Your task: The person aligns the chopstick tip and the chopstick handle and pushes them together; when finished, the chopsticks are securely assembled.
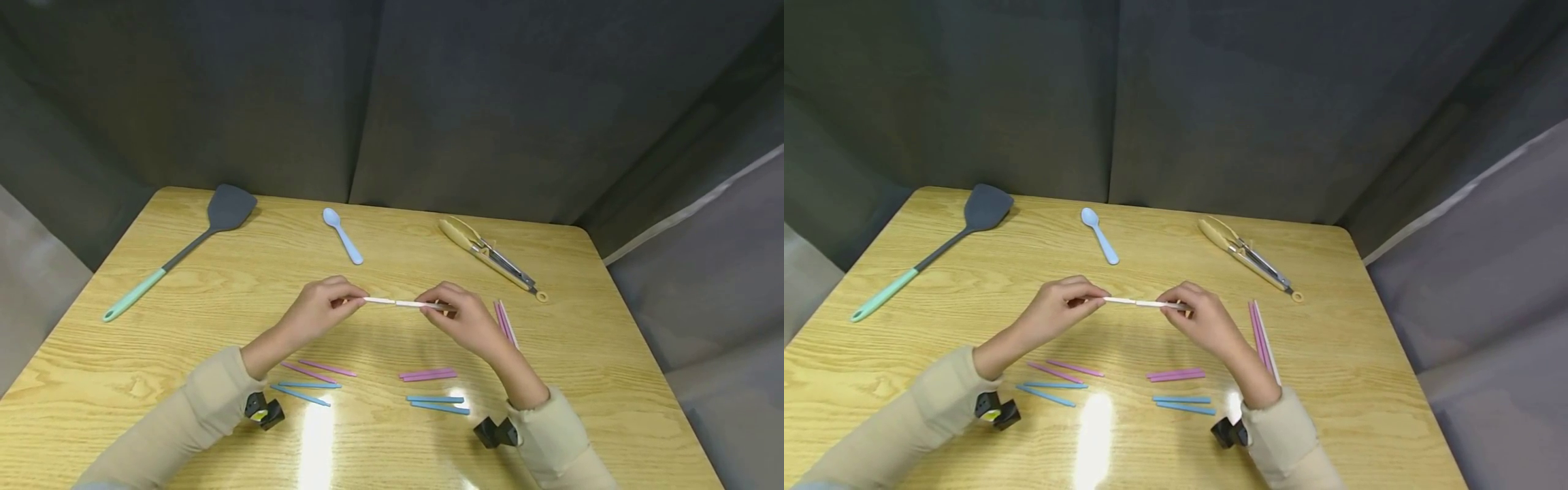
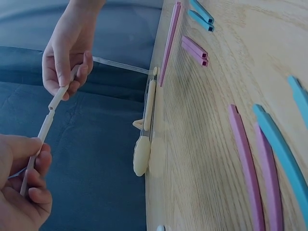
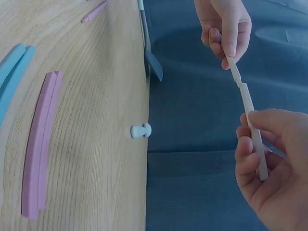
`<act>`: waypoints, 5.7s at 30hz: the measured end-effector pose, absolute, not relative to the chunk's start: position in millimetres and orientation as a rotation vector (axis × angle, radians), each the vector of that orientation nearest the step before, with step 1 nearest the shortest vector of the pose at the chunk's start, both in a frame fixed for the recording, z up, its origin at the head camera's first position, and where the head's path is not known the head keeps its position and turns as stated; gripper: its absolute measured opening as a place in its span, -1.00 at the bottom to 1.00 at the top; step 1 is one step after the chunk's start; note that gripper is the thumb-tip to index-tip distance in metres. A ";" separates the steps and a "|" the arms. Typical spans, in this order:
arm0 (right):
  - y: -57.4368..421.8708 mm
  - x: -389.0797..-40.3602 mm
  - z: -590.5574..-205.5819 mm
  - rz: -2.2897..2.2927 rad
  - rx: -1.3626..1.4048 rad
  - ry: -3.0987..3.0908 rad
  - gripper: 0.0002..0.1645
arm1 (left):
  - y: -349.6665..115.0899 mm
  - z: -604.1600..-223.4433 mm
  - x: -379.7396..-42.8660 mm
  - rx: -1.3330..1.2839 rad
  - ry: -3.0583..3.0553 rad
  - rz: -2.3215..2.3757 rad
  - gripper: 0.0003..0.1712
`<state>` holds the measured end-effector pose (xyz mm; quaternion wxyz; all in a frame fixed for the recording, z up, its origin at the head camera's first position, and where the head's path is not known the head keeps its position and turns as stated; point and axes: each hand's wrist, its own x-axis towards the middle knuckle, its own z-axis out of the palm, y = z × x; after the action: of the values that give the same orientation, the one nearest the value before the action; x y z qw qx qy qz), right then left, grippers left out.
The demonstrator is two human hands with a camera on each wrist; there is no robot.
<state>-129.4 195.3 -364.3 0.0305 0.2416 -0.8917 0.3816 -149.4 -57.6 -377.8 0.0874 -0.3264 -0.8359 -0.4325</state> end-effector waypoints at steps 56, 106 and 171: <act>177.2 -119.1 -367.6 1.299 0.793 -2.418 -0.89 | -49.9 -375.0 -143.6 -1.012 -2.254 -1.275 -0.95; 200.2 -113.0 -352.7 0.627 0.807 -2.559 -0.85 | -54.2 -378.4 -146.8 -0.929 -2.283 -1.393 -0.54; 294.3 -81.8 -430.3 0.690 0.083 -2.992 -0.76 | -107.4 -443.3 -132.2 -1.393 -2.841 -0.816 -0.91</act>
<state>-81.8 294.3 -430.3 0.0348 0.0271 -0.9735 0.2245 -132.2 -107.4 -443.3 -0.0629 -0.4255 -0.8677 -0.2491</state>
